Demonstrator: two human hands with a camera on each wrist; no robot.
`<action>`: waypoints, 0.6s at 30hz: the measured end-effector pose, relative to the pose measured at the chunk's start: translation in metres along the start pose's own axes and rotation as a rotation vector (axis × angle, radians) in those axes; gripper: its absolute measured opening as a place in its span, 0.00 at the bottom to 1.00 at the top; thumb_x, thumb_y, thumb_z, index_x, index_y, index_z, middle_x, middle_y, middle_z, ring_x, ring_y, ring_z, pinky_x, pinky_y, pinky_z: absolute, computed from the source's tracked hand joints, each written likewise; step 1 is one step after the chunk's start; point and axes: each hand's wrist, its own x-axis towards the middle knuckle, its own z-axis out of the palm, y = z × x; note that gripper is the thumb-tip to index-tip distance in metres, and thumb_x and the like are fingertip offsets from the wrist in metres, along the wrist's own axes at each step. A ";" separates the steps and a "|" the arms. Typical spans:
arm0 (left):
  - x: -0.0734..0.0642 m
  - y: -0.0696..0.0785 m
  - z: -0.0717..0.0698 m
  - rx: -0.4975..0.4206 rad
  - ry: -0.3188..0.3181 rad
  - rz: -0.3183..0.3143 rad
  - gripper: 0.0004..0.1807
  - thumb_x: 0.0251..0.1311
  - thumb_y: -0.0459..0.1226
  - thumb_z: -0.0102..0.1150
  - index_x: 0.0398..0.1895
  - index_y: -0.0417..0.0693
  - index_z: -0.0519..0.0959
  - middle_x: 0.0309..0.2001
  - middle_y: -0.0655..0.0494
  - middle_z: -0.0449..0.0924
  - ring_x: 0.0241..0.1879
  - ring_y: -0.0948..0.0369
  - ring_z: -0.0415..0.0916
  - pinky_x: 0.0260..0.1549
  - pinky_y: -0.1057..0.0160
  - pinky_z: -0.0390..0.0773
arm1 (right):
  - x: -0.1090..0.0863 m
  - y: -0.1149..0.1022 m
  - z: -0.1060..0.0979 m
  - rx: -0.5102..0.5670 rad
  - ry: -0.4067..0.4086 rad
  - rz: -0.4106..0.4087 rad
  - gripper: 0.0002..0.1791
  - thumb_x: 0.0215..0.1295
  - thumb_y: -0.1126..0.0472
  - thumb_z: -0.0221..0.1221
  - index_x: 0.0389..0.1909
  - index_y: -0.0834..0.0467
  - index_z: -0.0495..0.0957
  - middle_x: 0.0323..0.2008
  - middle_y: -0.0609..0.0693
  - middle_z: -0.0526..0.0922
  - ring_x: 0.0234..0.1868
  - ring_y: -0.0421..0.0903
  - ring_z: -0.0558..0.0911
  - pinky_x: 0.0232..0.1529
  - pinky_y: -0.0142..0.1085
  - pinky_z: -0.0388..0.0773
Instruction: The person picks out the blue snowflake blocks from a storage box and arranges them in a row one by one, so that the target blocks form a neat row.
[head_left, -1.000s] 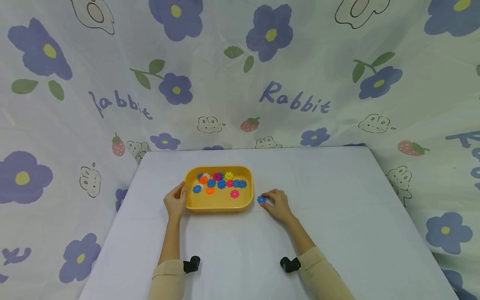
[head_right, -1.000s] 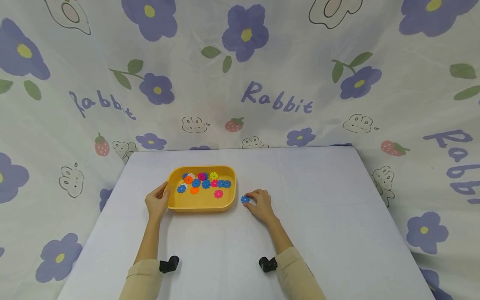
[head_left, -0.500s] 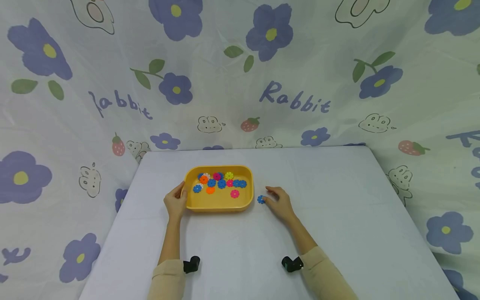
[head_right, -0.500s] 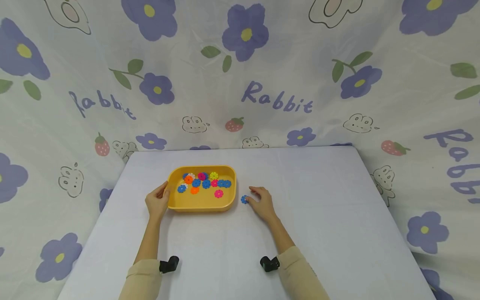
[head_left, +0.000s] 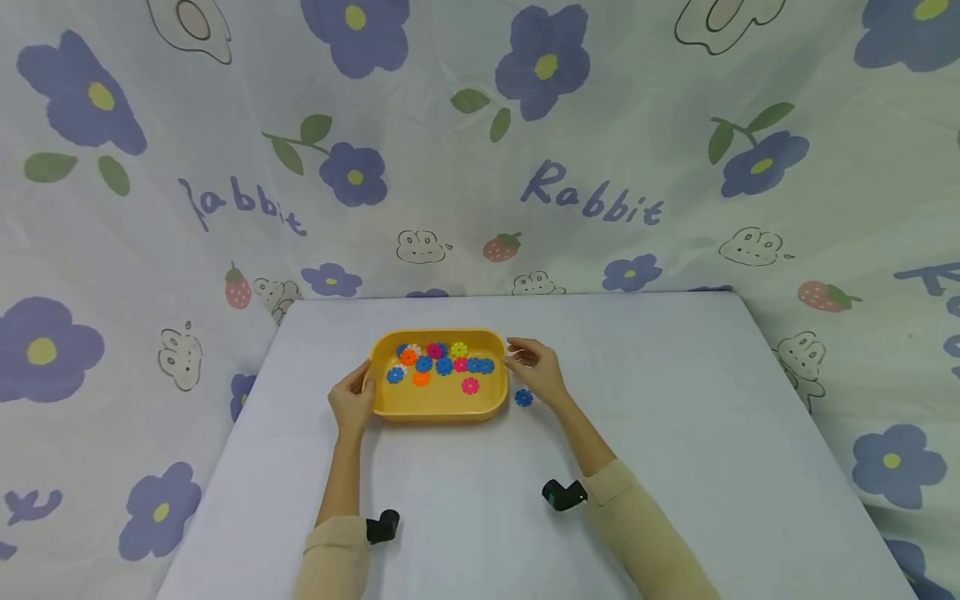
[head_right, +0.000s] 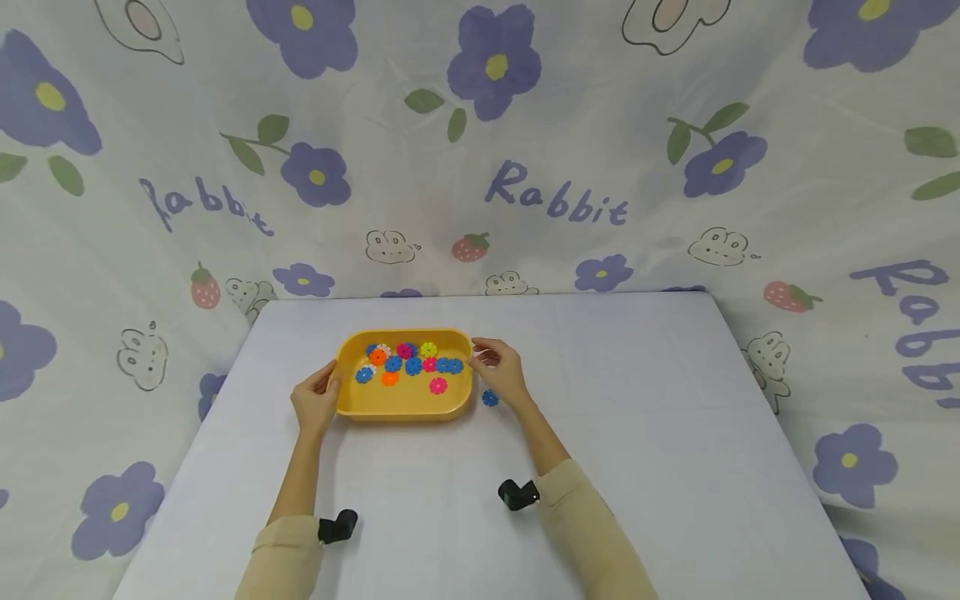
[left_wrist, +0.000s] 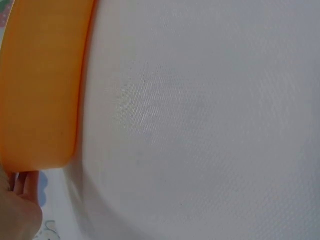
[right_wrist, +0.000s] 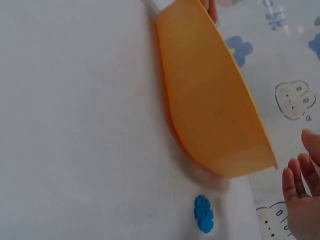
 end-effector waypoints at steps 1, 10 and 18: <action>0.000 0.000 0.000 0.000 0.001 -0.002 0.17 0.54 0.20 0.53 0.49 0.28 0.77 0.49 0.33 0.77 0.50 0.43 0.76 0.36 0.86 0.72 | 0.003 -0.003 0.003 0.005 -0.013 0.008 0.21 0.58 0.67 0.64 0.51 0.71 0.75 0.45 0.65 0.79 0.42 0.54 0.79 0.43 0.26 0.79; 0.000 0.000 0.002 -0.001 0.006 -0.002 0.17 0.54 0.20 0.53 0.49 0.27 0.77 0.48 0.33 0.77 0.50 0.43 0.75 0.36 0.85 0.72 | 0.023 -0.019 0.038 -0.016 -0.121 0.048 0.21 0.59 0.68 0.62 0.53 0.72 0.73 0.48 0.67 0.79 0.45 0.57 0.80 0.47 0.36 0.80; 0.000 0.000 0.000 -0.005 0.015 0.006 0.17 0.53 0.20 0.54 0.48 0.28 0.78 0.48 0.34 0.78 0.50 0.43 0.76 0.37 0.84 0.73 | 0.039 -0.012 0.076 -0.093 -0.160 0.068 0.18 0.57 0.70 0.62 0.49 0.71 0.76 0.43 0.64 0.82 0.40 0.54 0.83 0.42 0.35 0.82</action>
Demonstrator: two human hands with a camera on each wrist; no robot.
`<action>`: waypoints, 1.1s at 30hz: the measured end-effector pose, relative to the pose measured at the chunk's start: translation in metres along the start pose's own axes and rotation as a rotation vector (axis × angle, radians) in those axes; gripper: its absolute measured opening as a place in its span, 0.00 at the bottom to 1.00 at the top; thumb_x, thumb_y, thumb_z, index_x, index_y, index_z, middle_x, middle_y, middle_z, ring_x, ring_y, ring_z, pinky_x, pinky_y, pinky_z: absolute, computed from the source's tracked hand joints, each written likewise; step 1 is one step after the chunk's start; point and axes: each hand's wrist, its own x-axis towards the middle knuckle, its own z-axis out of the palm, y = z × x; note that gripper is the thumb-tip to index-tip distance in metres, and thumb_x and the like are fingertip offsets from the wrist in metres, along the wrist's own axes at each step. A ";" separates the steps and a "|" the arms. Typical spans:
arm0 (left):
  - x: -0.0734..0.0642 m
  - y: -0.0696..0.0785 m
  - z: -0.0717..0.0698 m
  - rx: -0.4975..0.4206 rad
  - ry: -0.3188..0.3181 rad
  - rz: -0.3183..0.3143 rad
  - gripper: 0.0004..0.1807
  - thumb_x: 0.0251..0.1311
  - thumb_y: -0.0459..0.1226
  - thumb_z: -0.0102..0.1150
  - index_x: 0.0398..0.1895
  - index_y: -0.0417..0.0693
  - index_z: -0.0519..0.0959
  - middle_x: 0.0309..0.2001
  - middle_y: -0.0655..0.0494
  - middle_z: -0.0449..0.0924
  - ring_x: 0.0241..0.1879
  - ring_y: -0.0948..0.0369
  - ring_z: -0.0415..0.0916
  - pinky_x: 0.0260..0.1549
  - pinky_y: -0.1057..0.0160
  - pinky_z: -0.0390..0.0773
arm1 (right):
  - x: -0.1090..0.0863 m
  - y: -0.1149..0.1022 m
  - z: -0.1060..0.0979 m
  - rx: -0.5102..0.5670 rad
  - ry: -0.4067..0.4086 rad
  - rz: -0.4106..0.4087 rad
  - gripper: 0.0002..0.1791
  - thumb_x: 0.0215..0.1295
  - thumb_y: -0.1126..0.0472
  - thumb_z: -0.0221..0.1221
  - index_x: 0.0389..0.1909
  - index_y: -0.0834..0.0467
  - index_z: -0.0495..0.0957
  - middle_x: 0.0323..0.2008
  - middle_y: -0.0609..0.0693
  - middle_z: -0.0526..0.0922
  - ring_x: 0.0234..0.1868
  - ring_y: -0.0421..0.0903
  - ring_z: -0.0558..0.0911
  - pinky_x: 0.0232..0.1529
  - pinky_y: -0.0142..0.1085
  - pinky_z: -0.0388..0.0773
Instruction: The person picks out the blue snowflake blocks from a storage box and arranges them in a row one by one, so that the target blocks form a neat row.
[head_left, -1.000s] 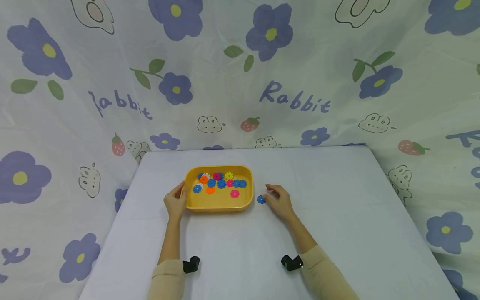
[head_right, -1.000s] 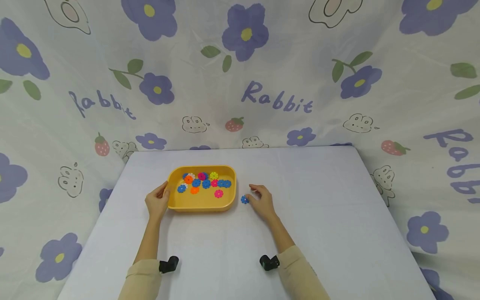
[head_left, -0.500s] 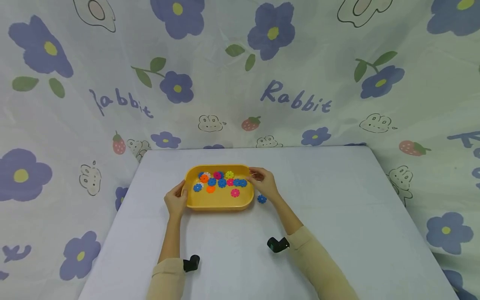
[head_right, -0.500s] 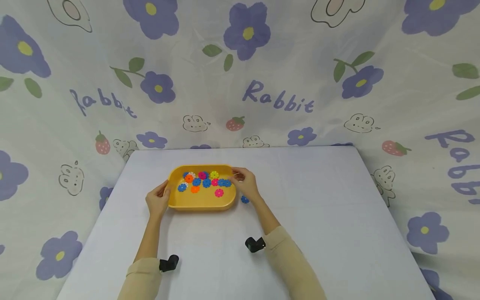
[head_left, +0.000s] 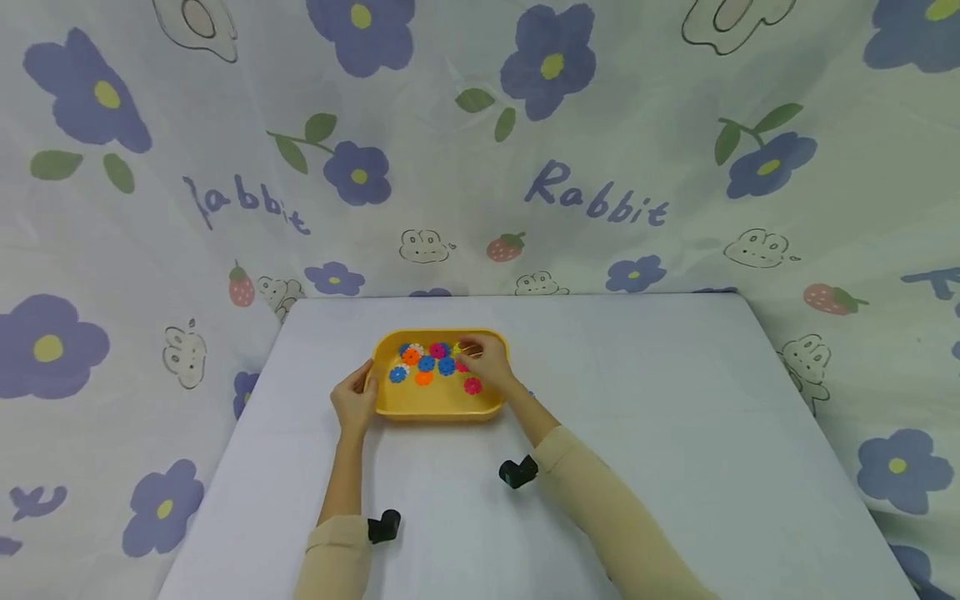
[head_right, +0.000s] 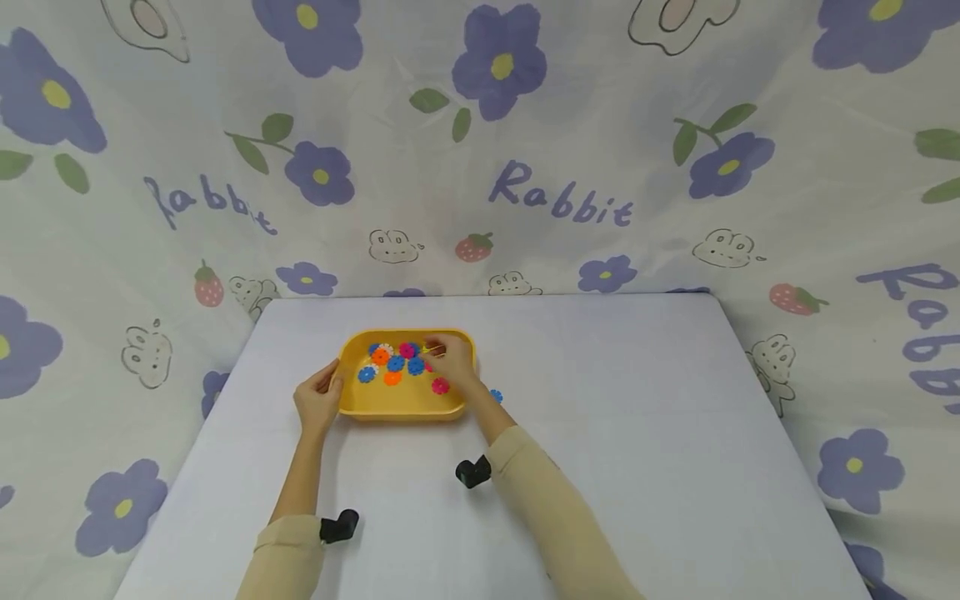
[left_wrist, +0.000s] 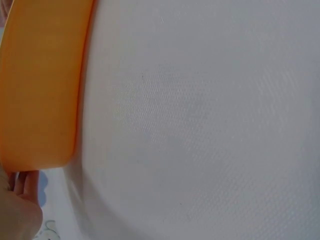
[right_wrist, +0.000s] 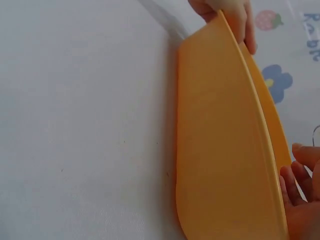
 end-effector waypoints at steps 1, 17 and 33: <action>0.000 0.000 0.000 0.002 0.001 -0.005 0.17 0.53 0.20 0.54 0.48 0.28 0.78 0.48 0.34 0.78 0.50 0.43 0.76 0.37 0.84 0.73 | 0.002 0.001 0.005 -0.011 -0.009 0.003 0.18 0.57 0.70 0.63 0.49 0.71 0.77 0.43 0.63 0.82 0.40 0.54 0.83 0.42 0.34 0.82; -0.003 -0.001 -0.001 -0.009 -0.012 -0.018 0.17 0.54 0.20 0.54 0.49 0.27 0.77 0.49 0.33 0.77 0.51 0.43 0.75 0.36 0.85 0.72 | 0.013 0.015 0.039 -0.310 -0.187 0.142 0.24 0.60 0.65 0.61 0.58 0.60 0.74 0.58 0.56 0.76 0.60 0.52 0.72 0.63 0.41 0.67; -0.001 0.000 0.001 -0.003 -0.009 -0.016 0.17 0.54 0.20 0.54 0.49 0.28 0.77 0.48 0.33 0.77 0.50 0.42 0.75 0.37 0.84 0.73 | 0.006 0.006 0.047 -0.924 -0.340 0.058 0.18 0.68 0.51 0.53 0.57 0.49 0.77 0.58 0.50 0.71 0.57 0.50 0.66 0.59 0.38 0.70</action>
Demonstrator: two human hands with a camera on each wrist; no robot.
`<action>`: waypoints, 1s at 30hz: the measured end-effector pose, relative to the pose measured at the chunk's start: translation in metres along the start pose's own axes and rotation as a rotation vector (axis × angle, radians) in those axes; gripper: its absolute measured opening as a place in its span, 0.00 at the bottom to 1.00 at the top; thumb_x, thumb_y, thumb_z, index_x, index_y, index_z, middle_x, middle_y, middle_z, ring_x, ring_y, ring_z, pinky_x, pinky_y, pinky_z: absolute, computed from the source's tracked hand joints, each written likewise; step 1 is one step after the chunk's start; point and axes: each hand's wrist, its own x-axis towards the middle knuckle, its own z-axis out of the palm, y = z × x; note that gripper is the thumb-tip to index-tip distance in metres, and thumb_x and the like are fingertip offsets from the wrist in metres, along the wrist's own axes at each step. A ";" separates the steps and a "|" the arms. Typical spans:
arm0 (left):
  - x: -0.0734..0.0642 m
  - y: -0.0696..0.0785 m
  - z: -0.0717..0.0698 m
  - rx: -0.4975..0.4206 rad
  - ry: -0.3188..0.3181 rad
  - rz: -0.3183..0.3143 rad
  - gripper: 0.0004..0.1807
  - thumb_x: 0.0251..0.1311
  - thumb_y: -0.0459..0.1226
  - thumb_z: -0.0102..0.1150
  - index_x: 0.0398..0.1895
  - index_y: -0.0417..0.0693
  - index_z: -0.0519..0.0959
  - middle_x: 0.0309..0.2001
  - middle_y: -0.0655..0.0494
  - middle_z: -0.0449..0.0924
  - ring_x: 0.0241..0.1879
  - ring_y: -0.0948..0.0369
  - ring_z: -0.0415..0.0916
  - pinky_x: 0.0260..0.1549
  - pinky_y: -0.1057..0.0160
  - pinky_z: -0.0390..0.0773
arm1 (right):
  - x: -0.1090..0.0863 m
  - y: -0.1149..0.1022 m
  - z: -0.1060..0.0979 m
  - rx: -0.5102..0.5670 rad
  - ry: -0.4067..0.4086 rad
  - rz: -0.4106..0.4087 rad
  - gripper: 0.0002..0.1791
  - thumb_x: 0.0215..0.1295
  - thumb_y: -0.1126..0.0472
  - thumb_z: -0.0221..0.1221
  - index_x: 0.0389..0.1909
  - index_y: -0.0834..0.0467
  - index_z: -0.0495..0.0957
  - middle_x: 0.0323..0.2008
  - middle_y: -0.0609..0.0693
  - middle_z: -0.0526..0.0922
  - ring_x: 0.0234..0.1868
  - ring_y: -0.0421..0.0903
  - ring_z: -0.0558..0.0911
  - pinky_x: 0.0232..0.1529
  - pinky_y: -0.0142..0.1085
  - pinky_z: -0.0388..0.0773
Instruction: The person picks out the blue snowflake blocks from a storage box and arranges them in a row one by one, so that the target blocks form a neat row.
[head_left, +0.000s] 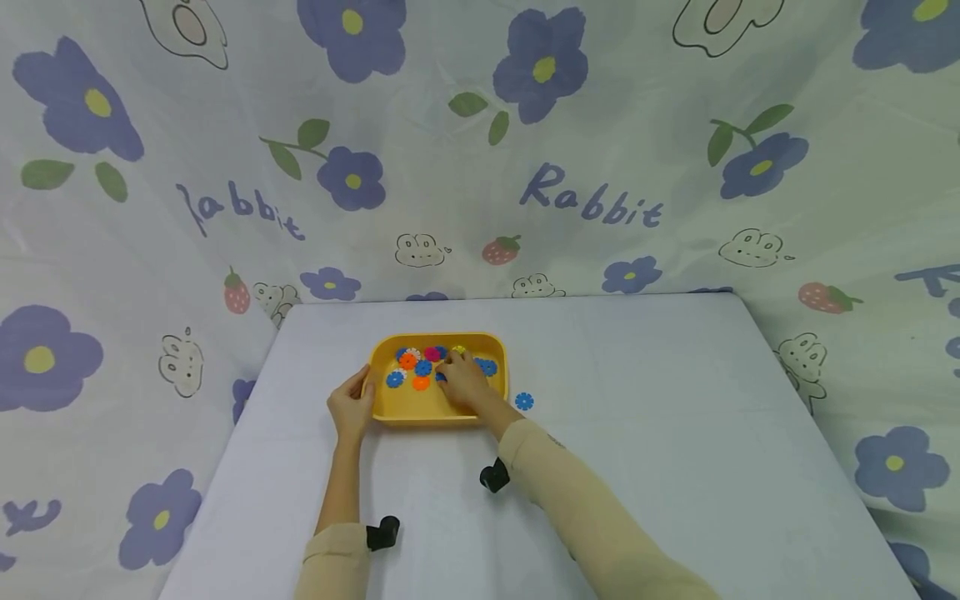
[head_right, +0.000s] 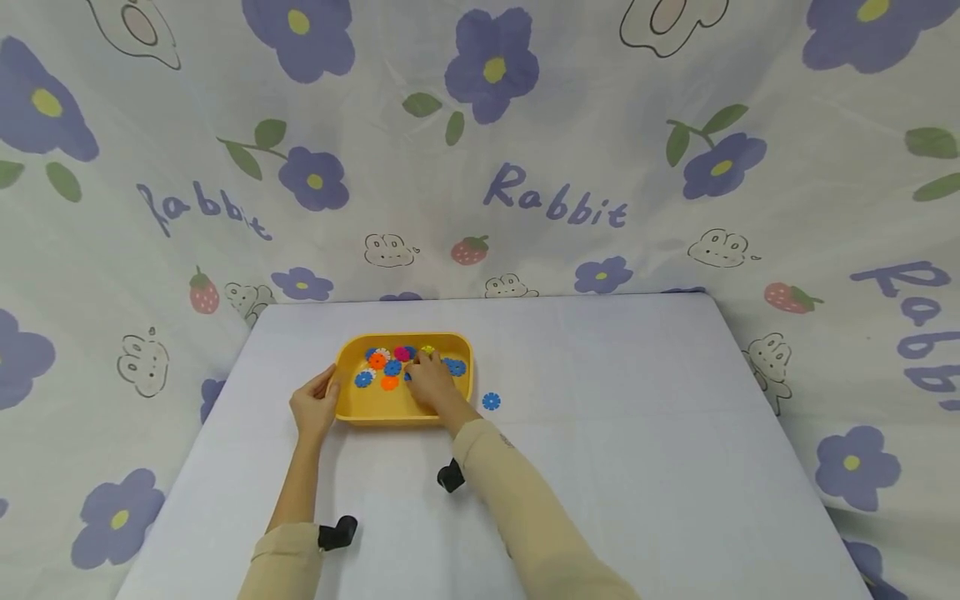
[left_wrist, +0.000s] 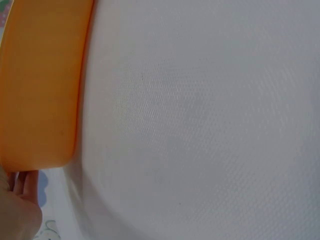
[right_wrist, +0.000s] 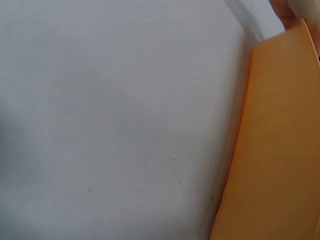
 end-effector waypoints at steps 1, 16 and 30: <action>0.000 0.000 0.000 0.004 -0.001 0.001 0.17 0.54 0.20 0.54 0.49 0.28 0.77 0.48 0.33 0.77 0.50 0.42 0.75 0.37 0.85 0.72 | -0.001 0.000 0.000 -0.006 -0.001 -0.009 0.18 0.69 0.52 0.53 0.56 0.49 0.77 0.57 0.50 0.71 0.56 0.49 0.66 0.58 0.38 0.71; -0.007 0.026 -0.005 0.002 -0.007 0.051 0.16 0.52 0.18 0.53 0.46 0.23 0.76 0.46 0.27 0.75 0.49 0.38 0.73 0.40 0.79 0.75 | -0.001 0.006 -0.003 0.290 0.011 0.036 0.17 0.61 0.61 0.62 0.51 0.61 0.79 0.50 0.53 0.80 0.55 0.50 0.74 0.62 0.40 0.68; -0.001 0.000 0.001 -0.003 0.009 0.028 0.17 0.54 0.20 0.54 0.48 0.27 0.77 0.48 0.32 0.77 0.50 0.41 0.75 0.39 0.81 0.75 | -0.007 0.006 0.004 -0.032 0.051 -0.068 0.18 0.71 0.55 0.49 0.59 0.46 0.75 0.57 0.48 0.71 0.55 0.50 0.66 0.56 0.42 0.68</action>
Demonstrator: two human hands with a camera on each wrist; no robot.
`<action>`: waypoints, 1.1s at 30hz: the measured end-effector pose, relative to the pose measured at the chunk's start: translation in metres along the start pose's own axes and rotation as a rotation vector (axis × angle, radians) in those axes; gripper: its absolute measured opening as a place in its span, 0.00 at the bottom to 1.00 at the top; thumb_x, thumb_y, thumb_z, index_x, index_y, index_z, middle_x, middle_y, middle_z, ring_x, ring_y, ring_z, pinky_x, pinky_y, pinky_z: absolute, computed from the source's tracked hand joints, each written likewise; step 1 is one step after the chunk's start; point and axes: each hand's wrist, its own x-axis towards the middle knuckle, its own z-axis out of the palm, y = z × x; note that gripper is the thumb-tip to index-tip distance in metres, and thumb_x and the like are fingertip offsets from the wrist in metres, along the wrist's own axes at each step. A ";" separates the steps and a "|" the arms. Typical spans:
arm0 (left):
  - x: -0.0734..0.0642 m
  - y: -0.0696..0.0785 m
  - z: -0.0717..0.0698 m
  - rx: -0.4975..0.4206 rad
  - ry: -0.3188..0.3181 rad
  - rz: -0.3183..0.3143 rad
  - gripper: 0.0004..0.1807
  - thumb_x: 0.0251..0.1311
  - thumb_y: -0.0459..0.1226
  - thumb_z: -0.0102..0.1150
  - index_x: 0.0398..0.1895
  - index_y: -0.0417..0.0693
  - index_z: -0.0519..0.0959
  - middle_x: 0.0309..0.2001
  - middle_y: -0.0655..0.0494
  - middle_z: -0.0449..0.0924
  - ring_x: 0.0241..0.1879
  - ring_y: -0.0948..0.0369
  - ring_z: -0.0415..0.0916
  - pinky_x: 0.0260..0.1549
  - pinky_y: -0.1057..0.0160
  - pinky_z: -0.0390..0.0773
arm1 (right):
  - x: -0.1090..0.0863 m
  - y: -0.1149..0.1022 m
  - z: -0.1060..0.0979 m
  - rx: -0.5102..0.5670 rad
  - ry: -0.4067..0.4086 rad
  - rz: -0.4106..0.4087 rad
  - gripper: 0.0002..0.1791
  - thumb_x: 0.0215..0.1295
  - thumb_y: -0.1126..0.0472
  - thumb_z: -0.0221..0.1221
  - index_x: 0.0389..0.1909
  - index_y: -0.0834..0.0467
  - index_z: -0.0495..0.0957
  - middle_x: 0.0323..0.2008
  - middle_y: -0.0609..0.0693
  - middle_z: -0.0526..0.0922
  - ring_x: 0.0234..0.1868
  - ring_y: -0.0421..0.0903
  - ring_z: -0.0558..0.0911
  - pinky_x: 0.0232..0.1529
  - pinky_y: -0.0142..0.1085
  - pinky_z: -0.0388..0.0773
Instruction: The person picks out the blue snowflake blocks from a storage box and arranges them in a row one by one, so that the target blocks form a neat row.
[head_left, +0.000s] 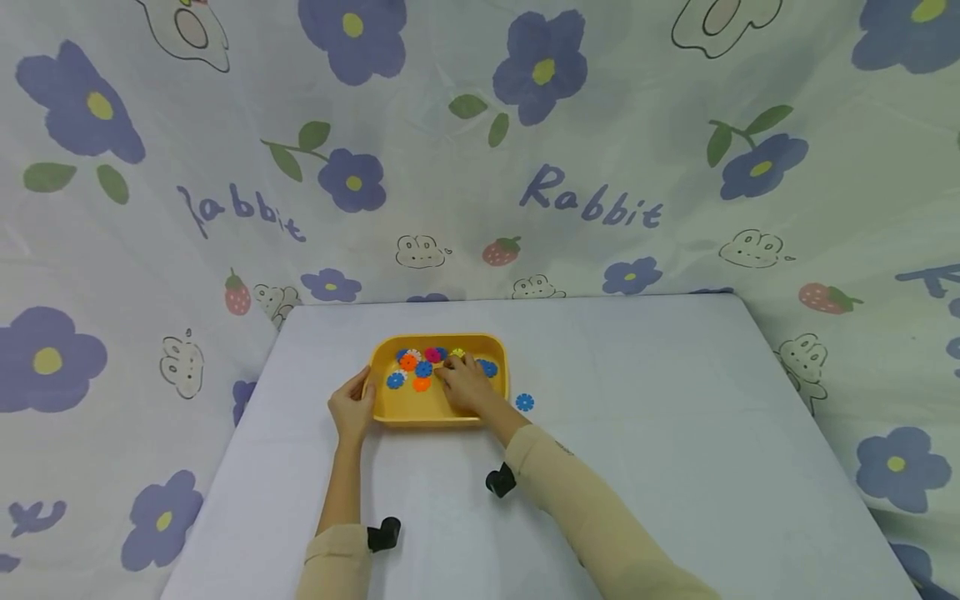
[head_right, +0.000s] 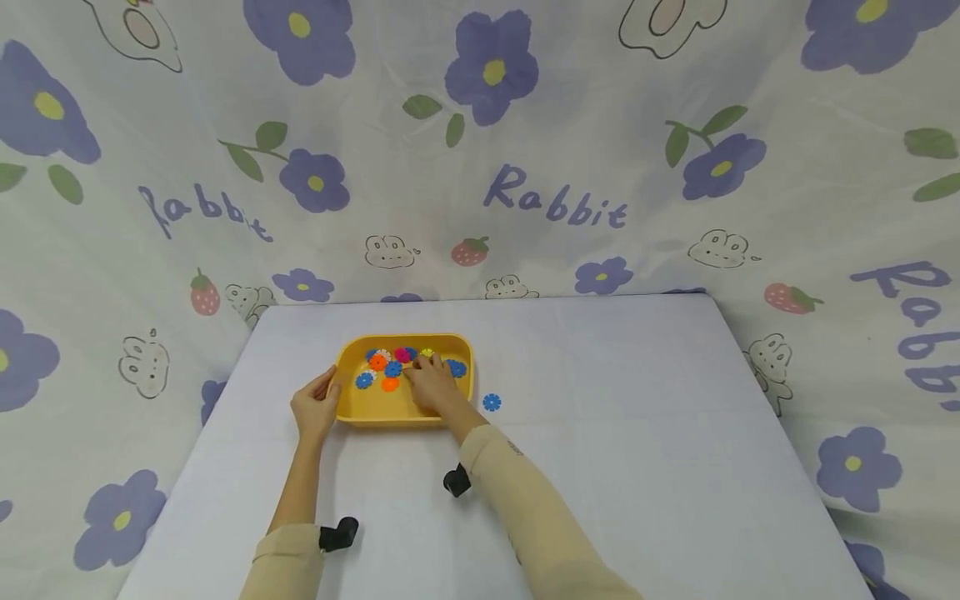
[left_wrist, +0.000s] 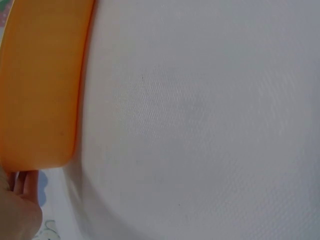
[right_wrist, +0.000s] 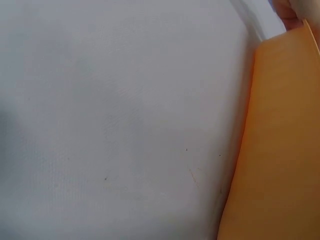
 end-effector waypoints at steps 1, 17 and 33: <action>0.000 -0.001 0.000 -0.006 0.001 0.003 0.16 0.54 0.20 0.54 0.48 0.28 0.77 0.48 0.32 0.77 0.50 0.41 0.75 0.40 0.80 0.75 | 0.000 0.000 0.000 0.006 -0.005 0.007 0.18 0.71 0.55 0.49 0.58 0.46 0.76 0.56 0.48 0.72 0.53 0.49 0.66 0.55 0.41 0.68; 0.000 -0.002 -0.001 -0.013 -0.010 -0.020 0.17 0.55 0.20 0.54 0.49 0.27 0.77 0.49 0.32 0.77 0.51 0.42 0.75 0.37 0.84 0.73 | 0.005 0.008 -0.005 0.465 0.124 0.186 0.21 0.55 0.63 0.66 0.50 0.65 0.78 0.47 0.56 0.82 0.50 0.51 0.78 0.55 0.38 0.75; -0.002 -0.001 -0.001 -0.009 -0.016 -0.019 0.17 0.55 0.20 0.54 0.50 0.27 0.76 0.49 0.33 0.77 0.51 0.43 0.76 0.37 0.86 0.72 | 0.003 0.011 -0.009 0.544 0.020 0.201 0.23 0.53 0.71 0.64 0.53 0.65 0.76 0.52 0.56 0.79 0.57 0.51 0.75 0.61 0.41 0.70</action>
